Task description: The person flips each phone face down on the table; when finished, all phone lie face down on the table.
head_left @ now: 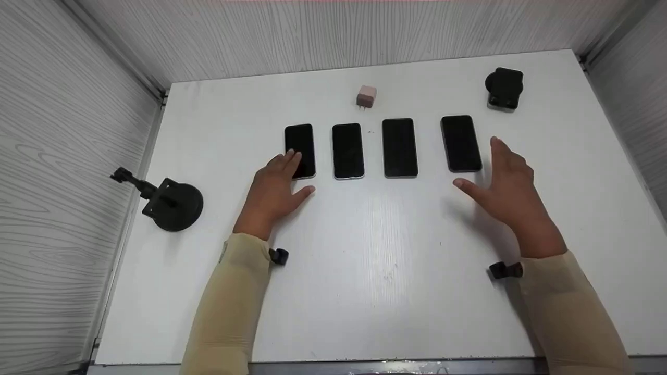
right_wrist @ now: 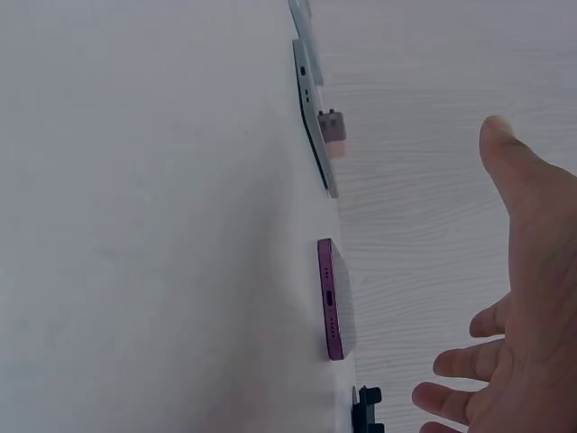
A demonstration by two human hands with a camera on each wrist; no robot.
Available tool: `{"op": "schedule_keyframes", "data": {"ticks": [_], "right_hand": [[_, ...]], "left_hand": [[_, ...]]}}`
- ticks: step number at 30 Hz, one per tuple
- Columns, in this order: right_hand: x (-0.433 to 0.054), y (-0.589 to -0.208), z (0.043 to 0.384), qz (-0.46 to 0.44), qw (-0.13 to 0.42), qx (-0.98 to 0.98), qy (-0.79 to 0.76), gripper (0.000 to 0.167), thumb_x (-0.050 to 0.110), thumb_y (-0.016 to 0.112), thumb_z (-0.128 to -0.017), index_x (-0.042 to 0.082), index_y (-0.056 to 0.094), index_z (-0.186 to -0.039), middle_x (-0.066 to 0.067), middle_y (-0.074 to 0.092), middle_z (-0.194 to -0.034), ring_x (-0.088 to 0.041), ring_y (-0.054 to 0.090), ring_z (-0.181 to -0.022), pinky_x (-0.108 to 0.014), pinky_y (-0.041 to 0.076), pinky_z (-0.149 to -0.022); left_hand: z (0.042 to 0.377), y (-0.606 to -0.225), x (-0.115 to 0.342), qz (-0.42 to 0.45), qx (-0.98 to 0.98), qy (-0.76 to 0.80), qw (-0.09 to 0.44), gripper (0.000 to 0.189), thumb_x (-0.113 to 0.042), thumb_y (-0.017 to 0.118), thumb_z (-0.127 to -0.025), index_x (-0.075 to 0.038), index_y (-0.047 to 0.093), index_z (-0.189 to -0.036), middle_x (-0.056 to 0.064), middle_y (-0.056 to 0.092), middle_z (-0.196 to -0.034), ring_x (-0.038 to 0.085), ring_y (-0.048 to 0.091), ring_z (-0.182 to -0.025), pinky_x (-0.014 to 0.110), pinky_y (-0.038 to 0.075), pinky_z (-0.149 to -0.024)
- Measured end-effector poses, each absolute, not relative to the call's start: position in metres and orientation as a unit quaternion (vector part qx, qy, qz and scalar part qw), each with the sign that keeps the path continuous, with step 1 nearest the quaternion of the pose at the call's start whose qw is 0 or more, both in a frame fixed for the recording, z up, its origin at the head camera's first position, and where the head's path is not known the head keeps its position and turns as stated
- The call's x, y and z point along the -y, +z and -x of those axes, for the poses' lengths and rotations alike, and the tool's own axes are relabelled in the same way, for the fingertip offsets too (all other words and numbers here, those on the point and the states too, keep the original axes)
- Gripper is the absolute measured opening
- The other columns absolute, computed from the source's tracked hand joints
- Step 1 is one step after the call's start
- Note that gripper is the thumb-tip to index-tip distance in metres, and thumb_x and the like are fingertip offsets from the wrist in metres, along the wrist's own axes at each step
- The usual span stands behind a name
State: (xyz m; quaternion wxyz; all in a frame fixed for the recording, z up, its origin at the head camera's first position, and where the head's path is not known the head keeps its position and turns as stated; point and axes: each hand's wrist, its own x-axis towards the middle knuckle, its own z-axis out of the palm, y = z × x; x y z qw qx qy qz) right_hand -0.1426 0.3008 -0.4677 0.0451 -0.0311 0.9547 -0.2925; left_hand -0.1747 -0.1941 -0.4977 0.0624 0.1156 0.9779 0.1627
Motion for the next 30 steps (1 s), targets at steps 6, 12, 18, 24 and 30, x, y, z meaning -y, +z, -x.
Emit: {"op": "schedule_keyframes", "data": {"ticks": [6,12,18,24,30], "right_hand": [[-0.291,-0.466,0.145,0.026,0.055,-0.953,-0.297,0.124,0.074,0.07,-0.095,0.012,0.0,-0.177,-0.018,0.007,-0.184,-0.053,0.013,-0.166,-0.074,0.014,-0.131],[-0.278,-0.465,0.147,0.027,0.069,-0.95,-0.304,0.127,0.078,0.069,-0.094,0.012,-0.002,-0.177,-0.019,0.007,-0.184,-0.051,0.015,-0.166,-0.072,0.022,-0.131],[-0.261,-0.466,0.15,0.042,0.075,-0.946,-0.311,0.128,0.079,0.068,-0.093,0.013,-0.002,-0.177,-0.018,0.006,-0.184,-0.049,0.014,-0.167,-0.071,0.021,-0.132],[-0.247,-0.466,0.15,0.054,0.08,-0.943,-0.318,0.128,0.081,0.069,-0.092,0.015,-0.001,-0.177,-0.013,0.005,-0.185,-0.046,0.012,-0.169,-0.068,0.019,-0.134],[-0.237,-0.469,0.148,0.067,0.082,-0.943,-0.317,0.128,0.081,0.069,-0.09,0.017,0.0,-0.178,-0.013,0.007,-0.185,-0.045,0.012,-0.169,-0.067,0.019,-0.135]], "left_hand": [[0.175,-0.503,0.191,-0.127,-0.978,0.142,0.089,0.091,-0.065,0.063,-0.103,-0.018,0.031,-0.174,0.009,0.019,-0.184,0.037,0.019,-0.17,0.061,0.025,-0.135],[0.172,-0.506,0.191,-0.127,-0.976,0.146,0.101,0.095,-0.067,0.063,-0.103,-0.016,0.028,-0.175,0.009,0.018,-0.184,0.035,0.017,-0.171,0.058,0.022,-0.137],[0.168,-0.506,0.192,-0.126,-0.976,0.142,0.111,0.097,-0.068,0.063,-0.103,-0.015,0.025,-0.175,0.008,0.016,-0.184,0.034,0.013,-0.171,0.057,0.02,-0.137],[0.164,-0.507,0.192,-0.129,-0.974,0.145,0.113,0.099,-0.069,0.062,-0.103,-0.014,0.024,-0.175,0.007,0.015,-0.185,0.033,0.011,-0.172,0.058,0.02,-0.138],[0.162,-0.508,0.193,-0.128,-0.973,0.151,0.117,0.1,-0.07,0.06,-0.103,-0.012,0.022,-0.176,0.007,0.013,-0.185,0.032,0.01,-0.172,0.058,0.018,-0.138]]}}
